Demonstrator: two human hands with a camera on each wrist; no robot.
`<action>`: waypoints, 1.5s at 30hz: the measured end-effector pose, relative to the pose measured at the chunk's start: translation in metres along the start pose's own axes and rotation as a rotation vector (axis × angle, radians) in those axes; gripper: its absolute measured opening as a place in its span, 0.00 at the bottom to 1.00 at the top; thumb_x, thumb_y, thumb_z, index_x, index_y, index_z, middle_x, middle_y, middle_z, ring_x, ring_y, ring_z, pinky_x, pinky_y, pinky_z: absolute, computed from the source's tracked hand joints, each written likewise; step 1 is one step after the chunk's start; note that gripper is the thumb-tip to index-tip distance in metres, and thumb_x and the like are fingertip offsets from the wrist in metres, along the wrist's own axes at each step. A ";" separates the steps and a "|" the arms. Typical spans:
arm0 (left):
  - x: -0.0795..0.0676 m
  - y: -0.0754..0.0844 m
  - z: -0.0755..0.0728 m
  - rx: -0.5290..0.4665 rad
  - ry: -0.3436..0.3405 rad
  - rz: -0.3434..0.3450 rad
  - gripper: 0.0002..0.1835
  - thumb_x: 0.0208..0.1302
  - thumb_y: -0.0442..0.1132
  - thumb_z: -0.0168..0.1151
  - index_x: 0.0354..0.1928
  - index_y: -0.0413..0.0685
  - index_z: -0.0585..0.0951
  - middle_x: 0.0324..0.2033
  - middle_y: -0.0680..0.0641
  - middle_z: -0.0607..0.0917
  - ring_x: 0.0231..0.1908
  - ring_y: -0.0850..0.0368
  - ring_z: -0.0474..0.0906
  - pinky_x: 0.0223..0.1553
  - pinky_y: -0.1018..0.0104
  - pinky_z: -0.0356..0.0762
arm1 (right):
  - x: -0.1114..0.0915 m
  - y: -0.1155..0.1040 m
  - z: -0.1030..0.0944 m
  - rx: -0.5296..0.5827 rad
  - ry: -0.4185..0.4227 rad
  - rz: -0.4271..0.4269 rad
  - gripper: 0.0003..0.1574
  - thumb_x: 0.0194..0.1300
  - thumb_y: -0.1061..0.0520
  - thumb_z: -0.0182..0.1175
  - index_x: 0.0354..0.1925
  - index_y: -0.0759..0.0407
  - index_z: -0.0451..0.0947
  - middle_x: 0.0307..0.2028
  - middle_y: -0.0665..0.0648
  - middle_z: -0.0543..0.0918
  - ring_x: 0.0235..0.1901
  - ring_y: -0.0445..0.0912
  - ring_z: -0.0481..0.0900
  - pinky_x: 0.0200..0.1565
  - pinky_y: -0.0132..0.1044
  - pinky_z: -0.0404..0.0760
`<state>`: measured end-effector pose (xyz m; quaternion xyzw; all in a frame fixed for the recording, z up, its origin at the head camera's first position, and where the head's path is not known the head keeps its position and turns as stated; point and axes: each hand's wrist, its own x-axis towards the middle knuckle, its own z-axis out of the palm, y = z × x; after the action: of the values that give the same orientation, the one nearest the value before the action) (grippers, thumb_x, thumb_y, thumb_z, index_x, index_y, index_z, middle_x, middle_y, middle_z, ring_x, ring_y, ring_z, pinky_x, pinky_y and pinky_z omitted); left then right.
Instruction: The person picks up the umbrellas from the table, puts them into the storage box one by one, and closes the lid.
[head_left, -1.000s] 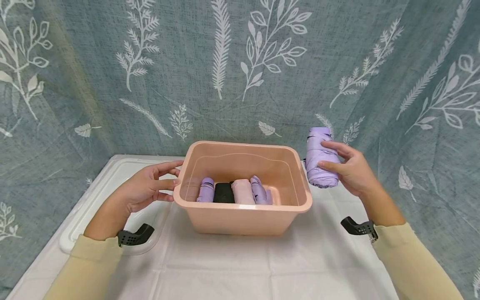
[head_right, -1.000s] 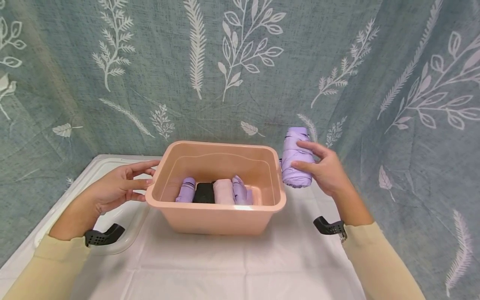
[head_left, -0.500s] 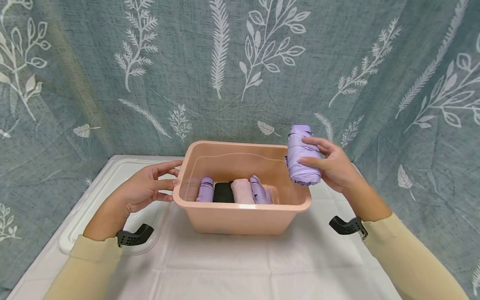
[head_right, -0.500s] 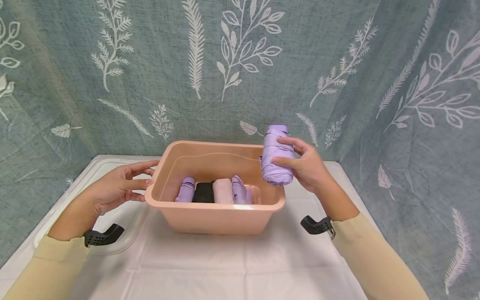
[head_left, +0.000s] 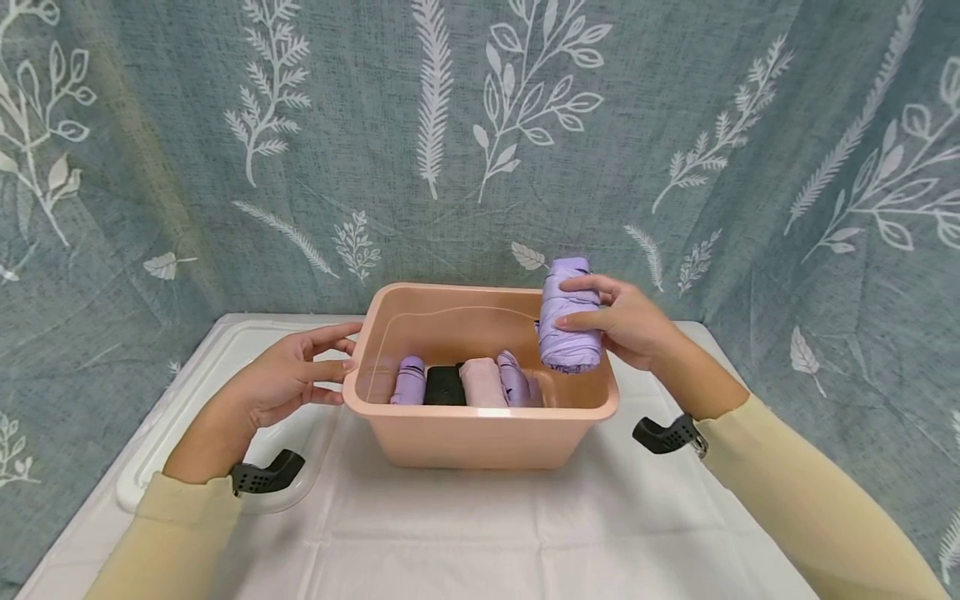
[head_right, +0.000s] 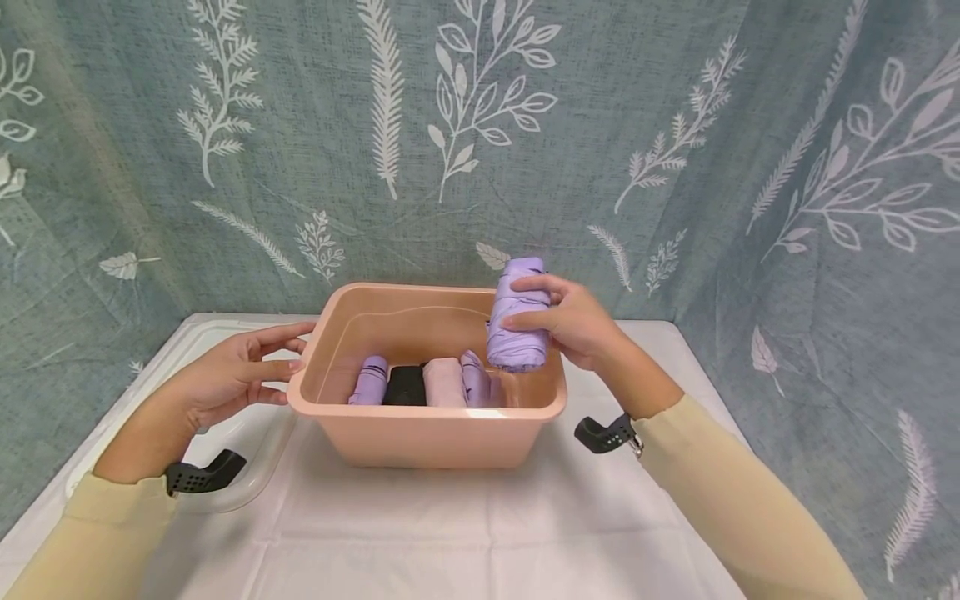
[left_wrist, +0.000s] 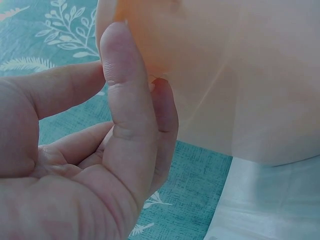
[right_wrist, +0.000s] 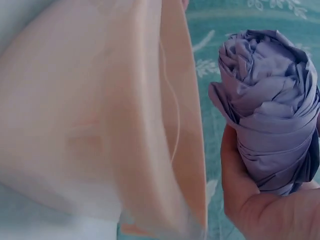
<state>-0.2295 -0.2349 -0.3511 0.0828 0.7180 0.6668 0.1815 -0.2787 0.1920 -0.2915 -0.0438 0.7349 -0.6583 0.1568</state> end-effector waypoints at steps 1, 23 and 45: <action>0.000 0.000 0.000 0.001 0.001 -0.001 0.39 0.72 0.34 0.64 0.80 0.46 0.59 0.53 0.48 0.71 0.35 0.62 0.83 0.38 0.63 0.89 | 0.002 -0.001 0.001 -0.013 -0.009 0.010 0.36 0.63 0.69 0.68 0.67 0.55 0.71 0.63 0.62 0.70 0.55 0.52 0.78 0.48 0.39 0.88; -0.001 0.000 0.000 0.025 -0.010 0.008 0.38 0.72 0.35 0.64 0.79 0.45 0.60 0.52 0.48 0.72 0.35 0.61 0.83 0.39 0.63 0.89 | 0.037 -0.007 0.029 -0.124 -0.186 0.227 0.32 0.64 0.70 0.68 0.63 0.58 0.71 0.57 0.63 0.72 0.47 0.52 0.81 0.40 0.39 0.88; -0.002 0.000 -0.001 0.035 -0.005 0.005 0.38 0.72 0.36 0.64 0.79 0.46 0.60 0.52 0.48 0.71 0.35 0.61 0.83 0.39 0.62 0.89 | 0.057 0.003 0.041 -0.248 -0.349 0.412 0.25 0.64 0.74 0.64 0.55 0.60 0.68 0.48 0.62 0.75 0.42 0.50 0.82 0.42 0.39 0.88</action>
<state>-0.2283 -0.2360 -0.3504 0.0896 0.7289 0.6544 0.1803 -0.3206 0.1373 -0.3074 -0.0249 0.7651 -0.5005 0.4044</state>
